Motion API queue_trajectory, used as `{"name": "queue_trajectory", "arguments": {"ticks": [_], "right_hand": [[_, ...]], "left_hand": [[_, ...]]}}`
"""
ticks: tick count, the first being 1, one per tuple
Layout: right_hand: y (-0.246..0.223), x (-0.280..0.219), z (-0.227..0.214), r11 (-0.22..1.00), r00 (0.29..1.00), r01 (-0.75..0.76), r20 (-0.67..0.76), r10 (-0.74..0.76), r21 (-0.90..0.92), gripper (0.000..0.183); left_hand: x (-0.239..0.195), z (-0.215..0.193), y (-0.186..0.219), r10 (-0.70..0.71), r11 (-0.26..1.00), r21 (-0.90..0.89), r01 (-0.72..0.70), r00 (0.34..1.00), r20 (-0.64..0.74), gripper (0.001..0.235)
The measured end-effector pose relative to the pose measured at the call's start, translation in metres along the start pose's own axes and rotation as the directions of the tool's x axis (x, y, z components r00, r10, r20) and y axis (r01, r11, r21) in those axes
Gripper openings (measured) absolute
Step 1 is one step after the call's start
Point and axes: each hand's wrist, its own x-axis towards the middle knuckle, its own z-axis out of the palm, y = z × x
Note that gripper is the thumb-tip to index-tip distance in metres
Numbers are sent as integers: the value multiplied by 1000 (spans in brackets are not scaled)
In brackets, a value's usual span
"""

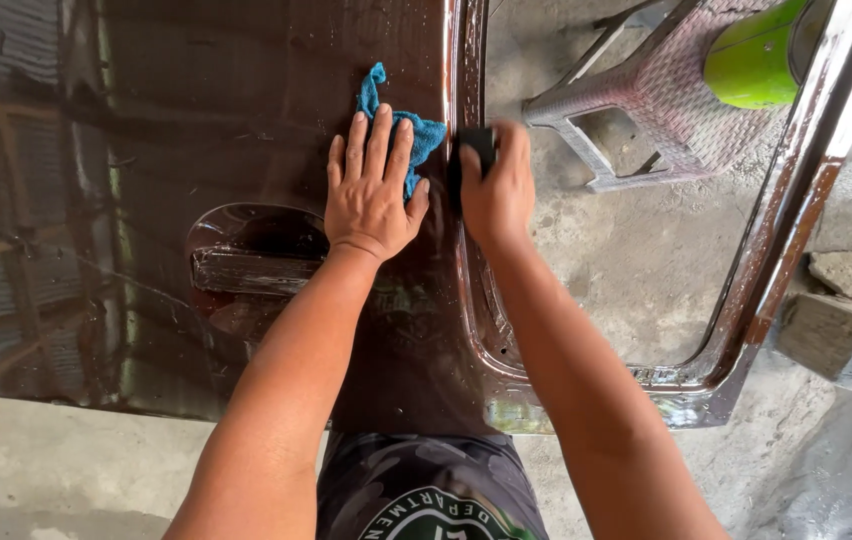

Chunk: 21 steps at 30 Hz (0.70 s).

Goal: Sand and clean the surface of a car door panel using a sanding block and water.

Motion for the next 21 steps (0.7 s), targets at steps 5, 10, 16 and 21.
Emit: {"name": "queue_trajectory", "arguments": {"ticks": [5, 10, 16, 21], "right_hand": [[-10, 1, -12, 1000, 999, 28, -23, -28, 0, 41], [19, -100, -55, 999, 995, -5, 102, 10, -49, 37], [41, -157, -75, 980, 972, -72, 209, 111, -186, 41], [9, -37, -29, 998, 998, 6, 65, -2, -67, 38]], "left_hand": [[0, -6, 4, 4, 1000, -9, -4, 1000, 12, 73], [0, 1, -2, 14, 1000, -5, -15, 1000, -27, 71], [0, 4, -2, 18, 1000, 13, -18, 999, -31, 69], [1, 3, -2, 11, 1000, 11, -11, 1000, -6, 71]]}}
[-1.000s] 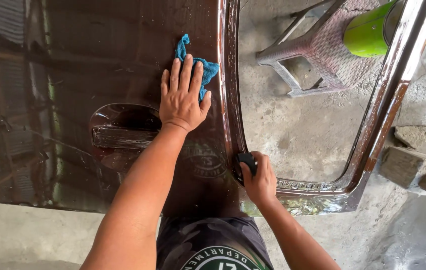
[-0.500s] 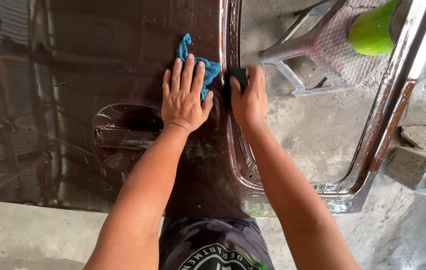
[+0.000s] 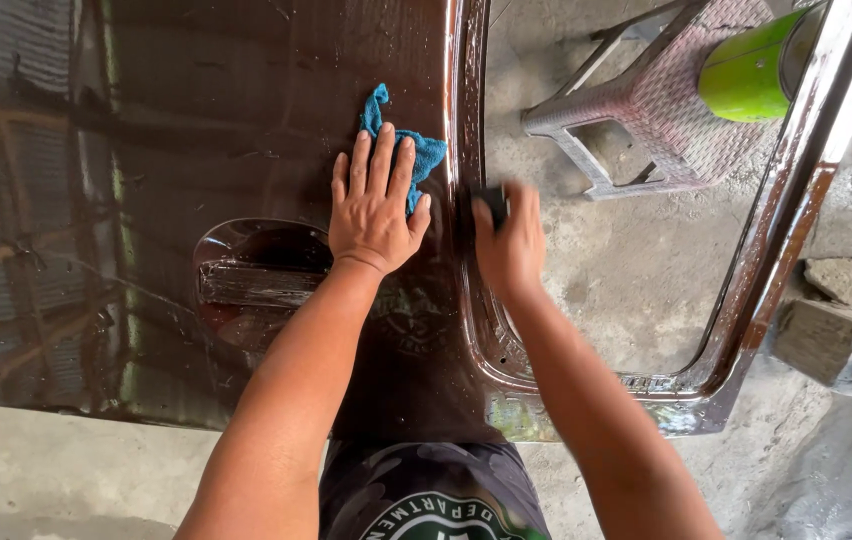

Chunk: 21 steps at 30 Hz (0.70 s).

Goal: Sand and clean the surface of a car door panel using a sanding block and water.

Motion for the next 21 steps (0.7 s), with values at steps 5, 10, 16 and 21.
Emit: {"name": "queue_trajectory", "arguments": {"ticks": [5, 10, 16, 21], "right_hand": [[-22, 88, 23, 995, 992, 68, -110, -60, 70, 41], [-11, 27, 3, 992, 990, 94, -113, -85, 83, 41], [10, -77, -28, 982, 970, -187, 160, 184, 5, 42], [-4, -16, -3, 990, 992, -115, 66, 110, 83, 37]], "left_hand": [[1, -2, 1, -6, 1000, -3, 6, 1000, 15, 73], [2, -4, 2, -17, 1000, -5, 17, 1000, 6, 71], [2, -3, 0, -8, 1000, 3, 8, 1000, -15, 70], [1, -2, 1, -7, 1000, 7, 7, 1000, 2, 71]]}}
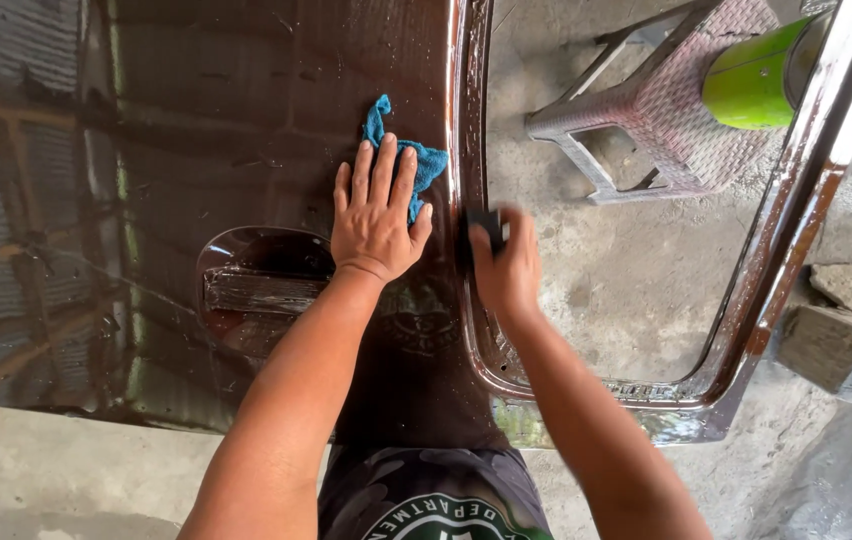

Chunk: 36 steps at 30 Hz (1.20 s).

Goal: Sand and clean the surface of a car door panel using a sanding block and water.

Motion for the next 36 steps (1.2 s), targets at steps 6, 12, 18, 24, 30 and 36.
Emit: {"name": "queue_trajectory", "arguments": {"ticks": [6, 12, 18, 24, 30, 36], "right_hand": [[-35, 115, 27, 987, 970, 159, -190, -151, 27, 42], [-5, 25, 4, 996, 995, 81, -54, -80, 31, 40], [22, -50, -14, 987, 983, -159, 83, 162, -37, 45], [-8, 112, 31, 991, 975, 123, -192, -109, 60, 40], [-21, 126, 20, 996, 993, 80, -94, -75, 49, 42], [9, -4, -17, 979, 980, -198, 27, 197, 52, 45]], "left_hand": [[1, 4, 0, 4, 1000, 5, -4, 1000, -9, 73], [2, -4, 1, -15, 1000, 6, 15, 1000, 25, 72], [-2, 8, -3, 1, 1000, 15, -1, 1000, -13, 68], [0, 1, -1, -1, 1000, -18, 1, 1000, 3, 72], [1, -5, 0, -3, 1000, -14, 3, 1000, 0, 72], [1, 5, -2, 1, 1000, -10, -2, 1000, -8, 70]]}}
